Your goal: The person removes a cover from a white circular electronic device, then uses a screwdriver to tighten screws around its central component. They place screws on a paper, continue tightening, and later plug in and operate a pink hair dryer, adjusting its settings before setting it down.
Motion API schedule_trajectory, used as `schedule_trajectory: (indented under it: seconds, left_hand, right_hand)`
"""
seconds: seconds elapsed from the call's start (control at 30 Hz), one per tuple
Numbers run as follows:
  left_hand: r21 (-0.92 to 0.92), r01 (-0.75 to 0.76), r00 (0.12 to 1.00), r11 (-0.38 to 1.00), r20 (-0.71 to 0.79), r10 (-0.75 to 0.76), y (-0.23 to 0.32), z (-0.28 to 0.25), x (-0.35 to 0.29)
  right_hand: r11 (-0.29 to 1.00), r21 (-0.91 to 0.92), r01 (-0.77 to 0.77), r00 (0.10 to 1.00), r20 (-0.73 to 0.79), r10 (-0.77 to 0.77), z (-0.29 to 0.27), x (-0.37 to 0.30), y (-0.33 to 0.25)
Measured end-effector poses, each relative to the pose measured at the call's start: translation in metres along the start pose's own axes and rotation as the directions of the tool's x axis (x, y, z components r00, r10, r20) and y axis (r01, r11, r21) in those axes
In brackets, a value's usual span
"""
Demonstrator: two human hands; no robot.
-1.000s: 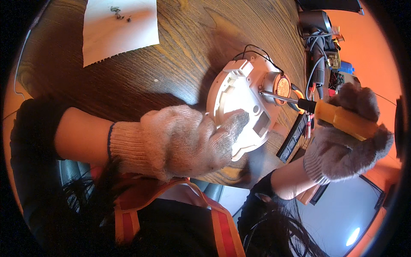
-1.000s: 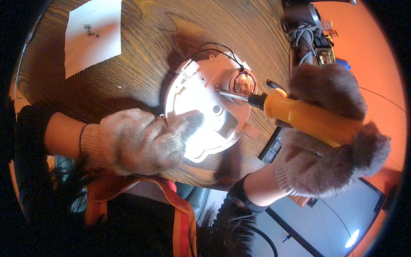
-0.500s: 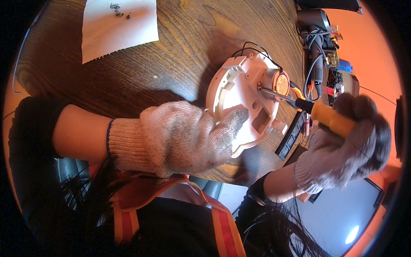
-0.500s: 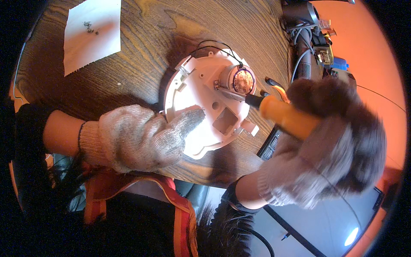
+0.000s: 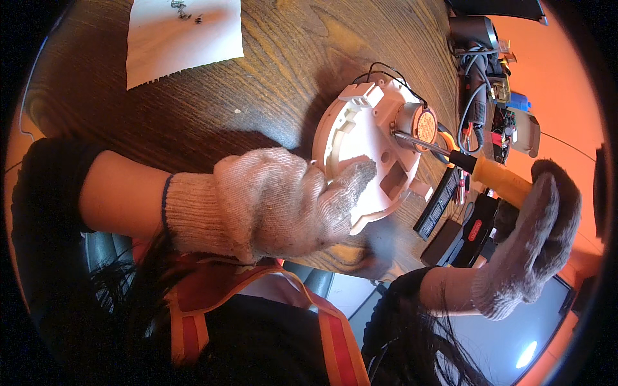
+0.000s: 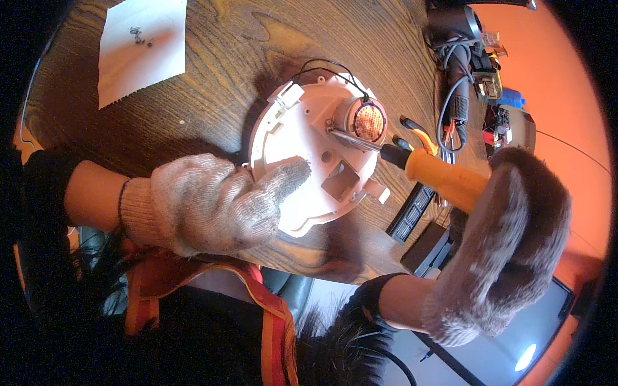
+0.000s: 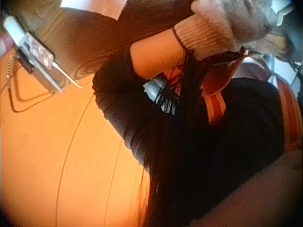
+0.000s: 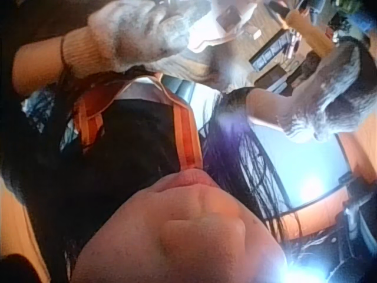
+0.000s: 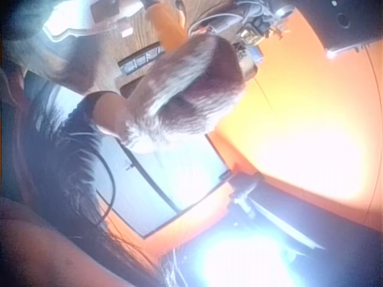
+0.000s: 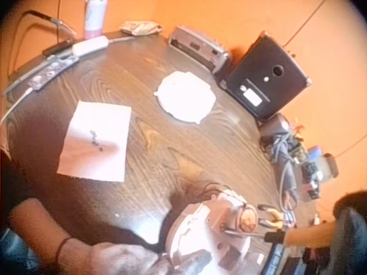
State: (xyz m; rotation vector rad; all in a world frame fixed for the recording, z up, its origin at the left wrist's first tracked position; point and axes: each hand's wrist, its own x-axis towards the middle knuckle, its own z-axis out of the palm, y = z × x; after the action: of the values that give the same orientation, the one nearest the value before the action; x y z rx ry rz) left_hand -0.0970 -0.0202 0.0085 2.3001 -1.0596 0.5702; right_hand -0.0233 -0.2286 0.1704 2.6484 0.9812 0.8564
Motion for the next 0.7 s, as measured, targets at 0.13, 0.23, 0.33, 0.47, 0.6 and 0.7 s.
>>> schedule_trajectory:
  seconds: [0.13, 0.23, 0.33, 0.47, 0.6, 0.7]
  left_hand:
    - [0.045, 0.171, 0.981, 0.984, -0.103, -0.165, 0.009, 0.001, 0.001]
    - [0.045, 0.278, 0.953, 0.960, -0.142, -0.269, 0.016, 0.001, 0.000]
    - [0.168, 0.220, 0.970, 0.961, -0.137, -0.199, 0.014, 0.001, -0.003]
    - [0.299, 0.178, 0.977, 0.937, -0.164, -0.134, 0.009, 0.004, -0.003]
    - [0.383, 0.170, 0.958, 0.908, -0.279, -0.062, 0.005, 0.006, -0.001]
    - [0.393, 0.139, 0.963, 0.909, -0.266, -0.032, 0.003, 0.006, -0.001]
  right_hand:
    - [0.974, 0.225, 0.017, 0.999, 0.033, -0.025, -0.002, -0.001, 0.022]
    - [0.828, 0.391, -0.402, 0.914, 0.115, 0.390, 0.003, 0.006, 0.008]
    - [0.791, 0.443, -0.422, 0.906, 0.165, 0.391, 0.002, 0.010, -0.014]
    - [0.756, 0.450, -0.476, 0.873, 0.343, 0.346, -0.012, 0.018, -0.019]
    - [0.825, 0.549, 0.132, 0.842, 0.377, -0.386, -0.022, 0.032, 0.003]
    - [0.732, 0.651, -0.203, 0.864, 0.471, -0.180, -0.022, 0.028, 0.002]
